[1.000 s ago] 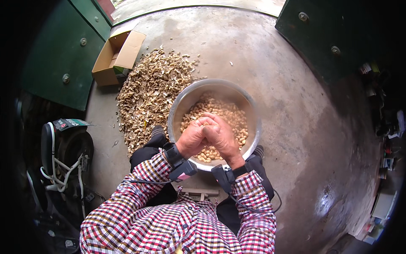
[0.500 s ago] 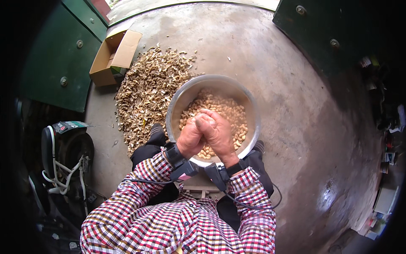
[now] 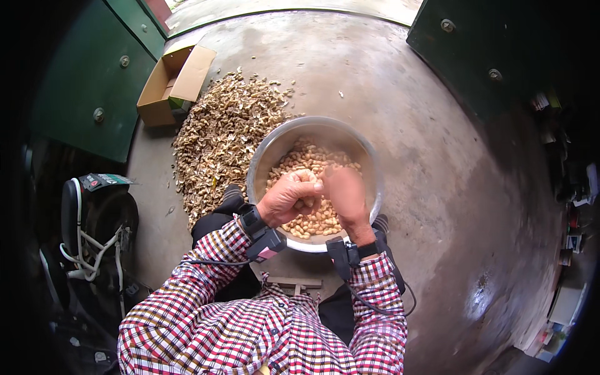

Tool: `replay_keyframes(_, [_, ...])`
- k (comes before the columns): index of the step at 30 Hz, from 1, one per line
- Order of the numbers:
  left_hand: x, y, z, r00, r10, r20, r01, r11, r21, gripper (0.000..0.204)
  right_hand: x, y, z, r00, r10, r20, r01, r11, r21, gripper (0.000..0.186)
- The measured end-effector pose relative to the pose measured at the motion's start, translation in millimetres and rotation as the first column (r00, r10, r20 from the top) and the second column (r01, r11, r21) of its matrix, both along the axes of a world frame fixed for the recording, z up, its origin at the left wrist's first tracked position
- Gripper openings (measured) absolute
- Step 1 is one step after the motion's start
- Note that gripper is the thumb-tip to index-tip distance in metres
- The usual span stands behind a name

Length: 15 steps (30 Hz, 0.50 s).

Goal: The person sits on the floor and peels peanuts by hand, removing the outer shells and placing the kernels into a metal bowl. The shells are discarded onto the floor beside the bowl.

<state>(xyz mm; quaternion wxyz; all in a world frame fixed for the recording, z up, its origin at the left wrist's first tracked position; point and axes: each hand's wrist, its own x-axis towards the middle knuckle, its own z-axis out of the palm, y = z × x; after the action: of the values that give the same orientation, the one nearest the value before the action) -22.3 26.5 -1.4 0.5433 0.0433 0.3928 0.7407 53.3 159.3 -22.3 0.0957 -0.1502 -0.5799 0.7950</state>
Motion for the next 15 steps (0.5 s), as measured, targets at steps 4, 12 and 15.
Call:
replay_keyframes(4, [-0.9, -0.1, 2.9, 0.997, -0.065, -0.053, 0.061, 0.996, -0.07, 0.017, 4.7, 3.6, 12.8, 0.995, 0.099, 0.032, -0.102, 0.991, 0.09, 0.022])
replay_keyframes(12, [2.8, 0.9, -3.3, 0.995, -0.016, 0.097, 0.016, 1.0, 0.003, 0.014, 2.6, 6.3, 15.0, 0.994, 0.092, 0.054, -0.106, 0.923, 0.37, 0.025])
replay_keyframes(15, [4.1, 1.2, -1.9, 0.996, 0.038, 0.083, -0.032, 0.997, -0.074, 0.01, 1.9, 4.1, 17.1, 0.994, 0.09, 0.067, -0.109, 0.908, 0.404, 0.025])
